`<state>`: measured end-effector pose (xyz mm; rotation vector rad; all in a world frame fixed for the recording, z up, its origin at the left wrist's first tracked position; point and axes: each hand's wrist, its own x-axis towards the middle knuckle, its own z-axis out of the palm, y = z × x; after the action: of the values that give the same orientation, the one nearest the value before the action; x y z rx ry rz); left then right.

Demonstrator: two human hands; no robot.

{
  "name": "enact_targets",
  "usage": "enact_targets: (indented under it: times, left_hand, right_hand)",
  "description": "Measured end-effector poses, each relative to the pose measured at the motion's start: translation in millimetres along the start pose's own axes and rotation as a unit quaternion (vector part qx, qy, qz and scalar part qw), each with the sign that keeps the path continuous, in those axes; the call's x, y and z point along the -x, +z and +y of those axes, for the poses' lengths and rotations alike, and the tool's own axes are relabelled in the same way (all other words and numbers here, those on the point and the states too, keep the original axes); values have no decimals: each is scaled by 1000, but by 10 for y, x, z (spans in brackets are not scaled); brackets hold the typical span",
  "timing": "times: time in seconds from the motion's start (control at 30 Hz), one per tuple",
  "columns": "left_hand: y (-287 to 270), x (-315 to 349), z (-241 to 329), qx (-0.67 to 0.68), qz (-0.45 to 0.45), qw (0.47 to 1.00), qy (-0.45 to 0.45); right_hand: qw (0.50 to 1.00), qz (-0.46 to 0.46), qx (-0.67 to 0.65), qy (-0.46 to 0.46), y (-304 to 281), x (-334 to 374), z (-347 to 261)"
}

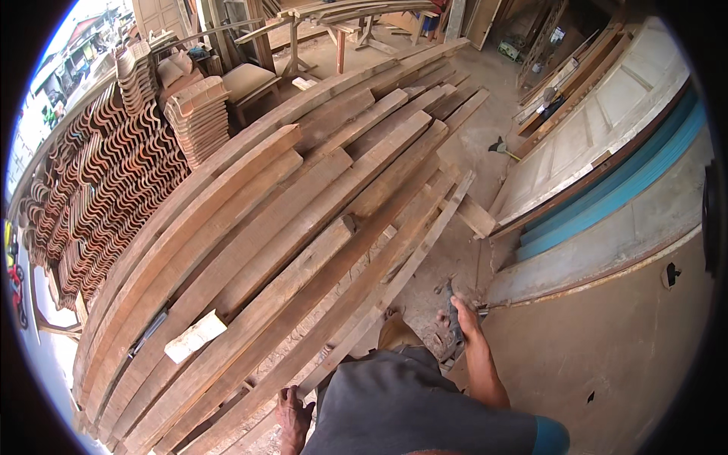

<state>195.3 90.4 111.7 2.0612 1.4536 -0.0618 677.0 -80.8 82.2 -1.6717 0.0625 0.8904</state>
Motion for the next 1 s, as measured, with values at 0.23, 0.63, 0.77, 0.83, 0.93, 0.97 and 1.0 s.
enact_targets:
  times: [0.23,0.63,0.77,0.83,0.93,0.97,1.0]
  left_hand:
    - [178,-533,1150,-4,58,996,70]
    - [628,-1151,1793,-168,-33,984,-53]
    - [767,-1178,1671,-166,-5,986,-20]
    - [874,-1172,1627,-143,6,989,-29]
    - [876,-1209,1697,-143,44,989,-17]
    - [864,-1210,1736,-140,47,989,-23]
    - [856,-1197,1768,-138,49,989,-28]
  right_hand:
    - [947,-172,-160,-219,-91,-348,-1535]
    - [825,23,258,-502,-519,-1433,-3036]
    - [884,-7,-140,-445,-373,-2086,-3250]
    - [888,-17,-192,-417,-359,-2034,-3413]
    - [896,-39,-238,-372,-649,-2117,-3574]
    - [898,-40,-237,-369,-664,-2194,-3594]
    - [898,-44,-235,-368,-665,-2292,-3610]
